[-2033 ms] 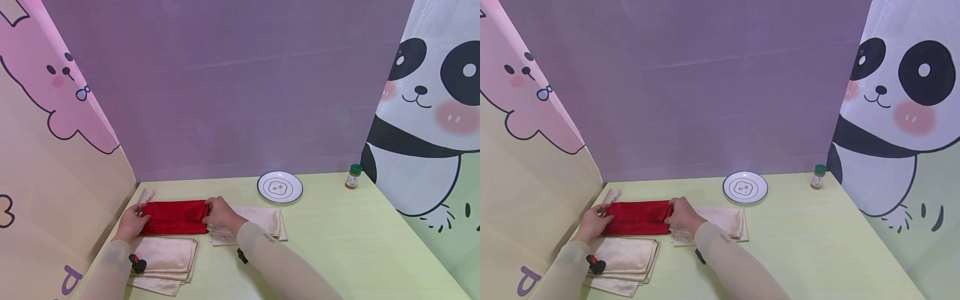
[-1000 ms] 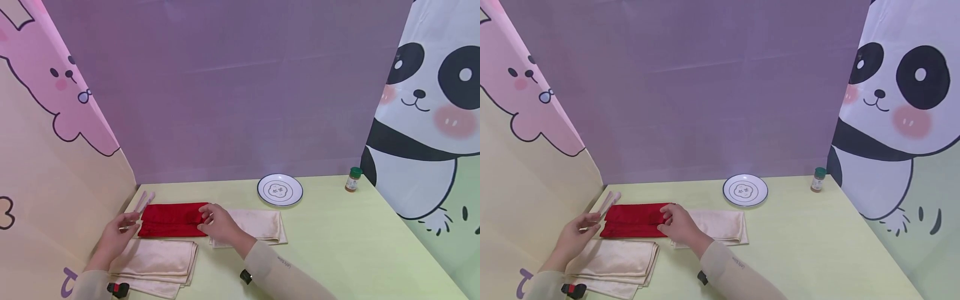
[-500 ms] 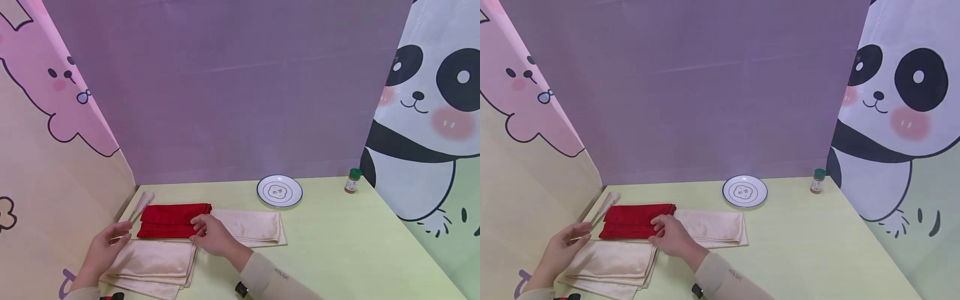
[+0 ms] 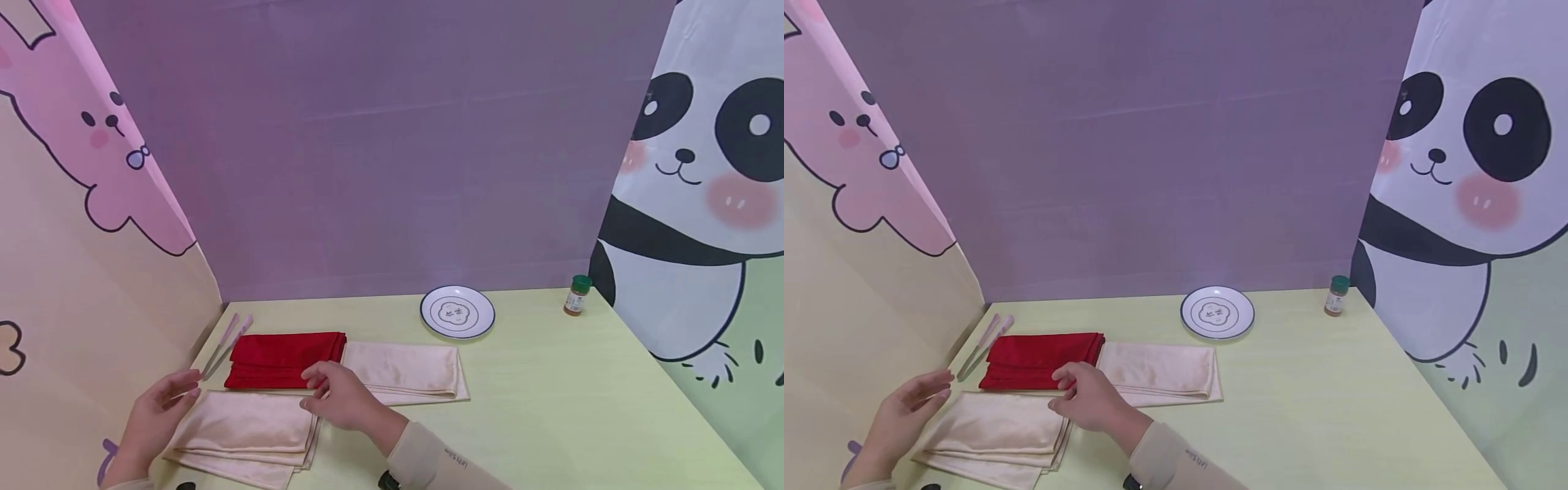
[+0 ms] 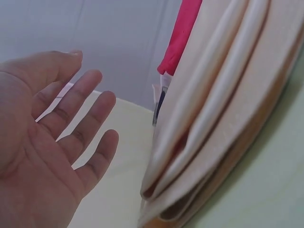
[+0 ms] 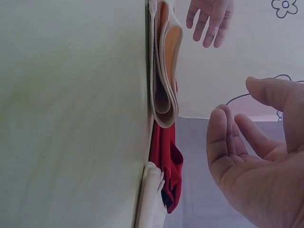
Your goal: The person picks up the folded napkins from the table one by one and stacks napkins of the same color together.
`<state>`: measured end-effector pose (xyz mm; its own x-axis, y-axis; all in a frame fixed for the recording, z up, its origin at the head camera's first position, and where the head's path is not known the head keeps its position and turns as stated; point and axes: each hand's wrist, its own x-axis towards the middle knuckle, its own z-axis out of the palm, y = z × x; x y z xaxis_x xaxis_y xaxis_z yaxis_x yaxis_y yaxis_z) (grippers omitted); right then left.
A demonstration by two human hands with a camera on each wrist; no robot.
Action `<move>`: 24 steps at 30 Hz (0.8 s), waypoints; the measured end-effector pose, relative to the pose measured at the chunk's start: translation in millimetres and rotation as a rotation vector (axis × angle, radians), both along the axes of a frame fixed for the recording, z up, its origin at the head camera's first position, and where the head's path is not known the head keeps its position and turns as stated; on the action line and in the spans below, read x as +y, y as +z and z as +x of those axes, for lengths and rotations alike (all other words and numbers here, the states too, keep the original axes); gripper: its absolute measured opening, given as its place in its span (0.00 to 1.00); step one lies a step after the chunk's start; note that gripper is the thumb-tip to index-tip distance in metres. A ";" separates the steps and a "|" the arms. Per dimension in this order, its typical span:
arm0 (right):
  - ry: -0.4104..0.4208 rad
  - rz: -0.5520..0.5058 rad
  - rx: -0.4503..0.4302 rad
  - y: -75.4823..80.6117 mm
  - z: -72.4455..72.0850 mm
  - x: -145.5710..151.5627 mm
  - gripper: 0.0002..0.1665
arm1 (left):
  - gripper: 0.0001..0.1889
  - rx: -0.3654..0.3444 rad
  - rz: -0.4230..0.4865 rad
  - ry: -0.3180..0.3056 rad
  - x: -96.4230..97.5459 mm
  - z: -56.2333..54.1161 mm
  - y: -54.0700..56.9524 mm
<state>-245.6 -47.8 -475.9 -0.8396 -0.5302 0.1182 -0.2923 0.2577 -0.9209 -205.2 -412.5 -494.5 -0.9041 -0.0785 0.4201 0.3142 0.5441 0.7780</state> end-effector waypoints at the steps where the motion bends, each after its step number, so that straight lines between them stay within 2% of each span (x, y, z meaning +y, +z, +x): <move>1: 0.005 0.003 -0.007 0.4 1.0 -0.2 0.22 | 0.16 -0.001 -0.002 0.004 -0.5 1.1 -0.5; 11: 0.025 0.050 -0.060 -0.6 7.7 -2.2 0.26 | 0.17 -0.067 0.001 0.023 -2.0 5.2 -5.6; 16: 0.037 0.101 -0.037 -2.1 10.0 -2.1 0.26 | 0.17 -0.093 0.000 0.044 -3.0 5.6 -8.0; 21: 0.064 0.155 -0.006 -3.5 11.4 -2.8 0.26 | 0.17 -0.134 -0.044 0.103 -3.3 7.1 -10.6; 24: 0.077 0.191 0.015 -4.5 11.7 -3.6 0.26 | 0.17 -0.145 -0.065 0.114 -3.3 7.3 -13.3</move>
<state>-233.9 -51.3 -480.3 -0.7946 -0.6068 0.0217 -0.3317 0.4039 -0.8526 -197.9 -415.8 -507.8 -0.9421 -0.1612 0.2940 0.1349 0.6205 0.7725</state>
